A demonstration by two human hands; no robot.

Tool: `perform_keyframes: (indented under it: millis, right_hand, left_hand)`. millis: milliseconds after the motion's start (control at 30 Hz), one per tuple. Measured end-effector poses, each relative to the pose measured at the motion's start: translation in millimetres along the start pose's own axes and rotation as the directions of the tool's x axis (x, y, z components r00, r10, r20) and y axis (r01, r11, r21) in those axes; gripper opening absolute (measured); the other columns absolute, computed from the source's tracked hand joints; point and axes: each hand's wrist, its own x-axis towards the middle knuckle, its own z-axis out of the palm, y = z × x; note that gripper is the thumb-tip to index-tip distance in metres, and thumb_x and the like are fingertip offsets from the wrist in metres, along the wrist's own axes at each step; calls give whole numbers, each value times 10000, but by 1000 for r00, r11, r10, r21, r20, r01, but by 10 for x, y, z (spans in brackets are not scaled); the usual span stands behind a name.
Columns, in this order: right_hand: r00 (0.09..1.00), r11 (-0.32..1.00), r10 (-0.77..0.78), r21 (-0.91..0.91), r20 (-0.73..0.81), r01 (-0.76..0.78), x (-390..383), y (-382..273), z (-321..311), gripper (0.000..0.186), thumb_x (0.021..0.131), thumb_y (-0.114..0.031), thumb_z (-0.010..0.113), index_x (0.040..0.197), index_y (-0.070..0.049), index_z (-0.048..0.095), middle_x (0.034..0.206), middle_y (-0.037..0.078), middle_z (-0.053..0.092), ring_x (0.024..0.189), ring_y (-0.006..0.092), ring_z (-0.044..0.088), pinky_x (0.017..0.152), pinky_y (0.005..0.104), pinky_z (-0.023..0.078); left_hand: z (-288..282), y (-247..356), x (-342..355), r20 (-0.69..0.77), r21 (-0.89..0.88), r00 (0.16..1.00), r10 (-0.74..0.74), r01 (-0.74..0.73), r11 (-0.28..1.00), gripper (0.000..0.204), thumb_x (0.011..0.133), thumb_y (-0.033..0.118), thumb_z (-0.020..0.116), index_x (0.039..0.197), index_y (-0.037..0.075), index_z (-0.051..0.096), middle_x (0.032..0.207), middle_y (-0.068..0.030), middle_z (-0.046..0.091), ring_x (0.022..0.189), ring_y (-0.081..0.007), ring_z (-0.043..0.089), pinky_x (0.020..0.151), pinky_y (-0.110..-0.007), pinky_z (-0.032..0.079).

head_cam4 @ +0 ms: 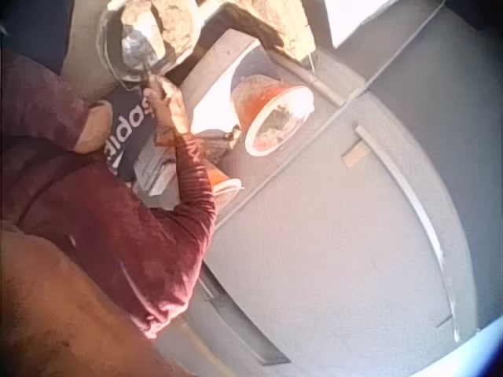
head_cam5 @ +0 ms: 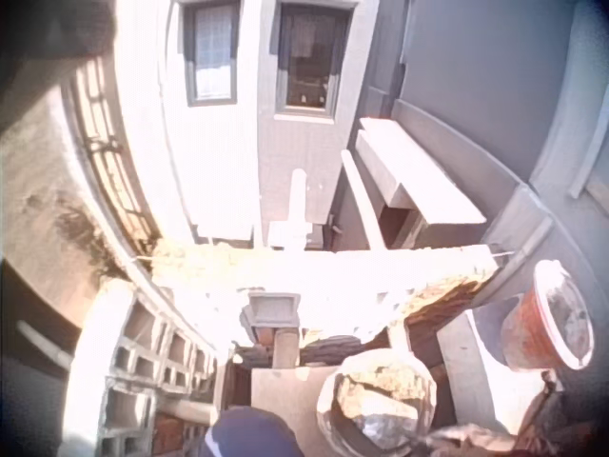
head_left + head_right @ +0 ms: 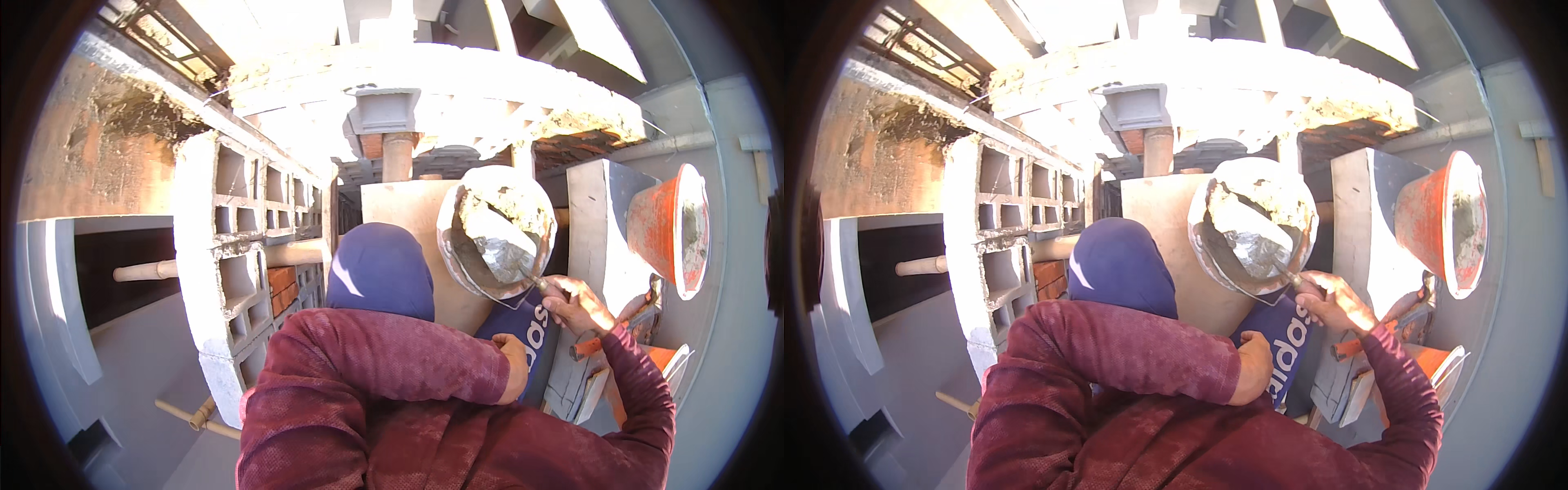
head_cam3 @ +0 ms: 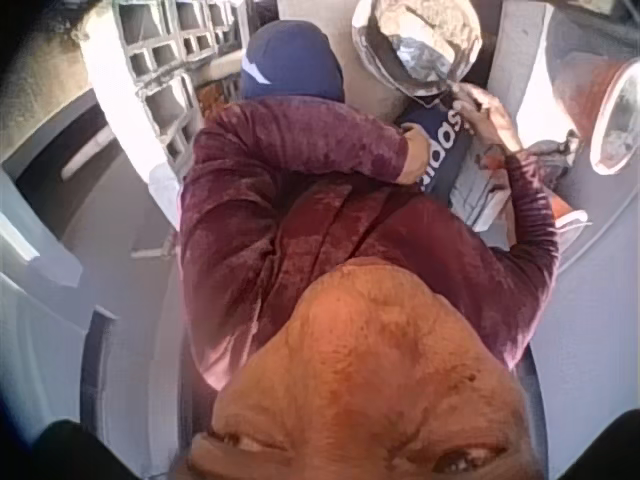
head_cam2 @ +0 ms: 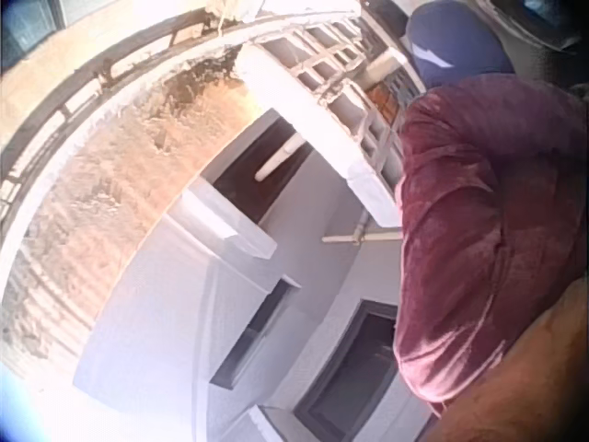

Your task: The person scoops mortar from a bucket using a trowel and applies it to a partially built brick wall. They then pick up a red brick, place it onto the mortar, and tap it into position.

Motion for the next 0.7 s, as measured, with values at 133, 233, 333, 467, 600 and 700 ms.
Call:
perform_keyframes:
  millis: [133,233,333,467,600,700]
  right_hand:
    - [976,975,-215,49,-35,217,-168,-778,-136,379,952,-162,698,1284,-14,593,774,-24,557,578,56,512,531,232,454]
    - [951,934,-305,-207,-37,292,-141,-1510,-295,375,953,-181,698,1276,-22,596,812,3,569,632,58,523,561,231,454]
    - [802,718,-597,-445,1,536,155,-2263,-293,374,946,-205,686,1248,-2,601,805,63,605,722,138,578,652,307,493]
    - [602,368,-794,-724,81,583,612,-3148,-110,268,906,-159,640,1074,49,613,862,174,635,749,327,627,730,408,506]
    - [524,-25,-831,-953,188,303,1362,-3606,348,318,866,-110,650,1140,33,576,965,201,645,823,379,671,769,447,548]
    - [375,-162,-883,-932,283,323,1651,-3663,537,331,798,-33,653,1109,34,563,927,200,612,807,381,672,728,460,550]
  left_hand:
    - [12,-47,317,17,-117,999,-52,53,992,491,720,412,803,1145,174,733,1014,-68,733,886,-280,681,744,-497,501]
    - [20,-73,483,-5,-131,998,-64,62,989,500,738,470,776,1149,190,729,1001,-61,734,882,-269,681,761,-498,505]
    - [-6,-90,546,-72,-184,995,-73,59,981,494,751,505,747,1137,197,729,982,-56,736,876,-257,683,772,-499,509]
    - [-57,-148,557,-65,-198,983,-169,153,968,471,733,502,751,1112,223,738,981,-37,744,872,-243,695,772,-475,522]
    - [-52,-173,702,-174,-166,972,-156,127,978,406,713,459,765,1051,235,759,990,-18,748,879,-227,705,747,-487,534]
    - [-32,-170,955,-182,-205,981,-66,28,978,394,704,438,769,1044,238,762,970,-8,744,859,-228,705,714,-500,539]
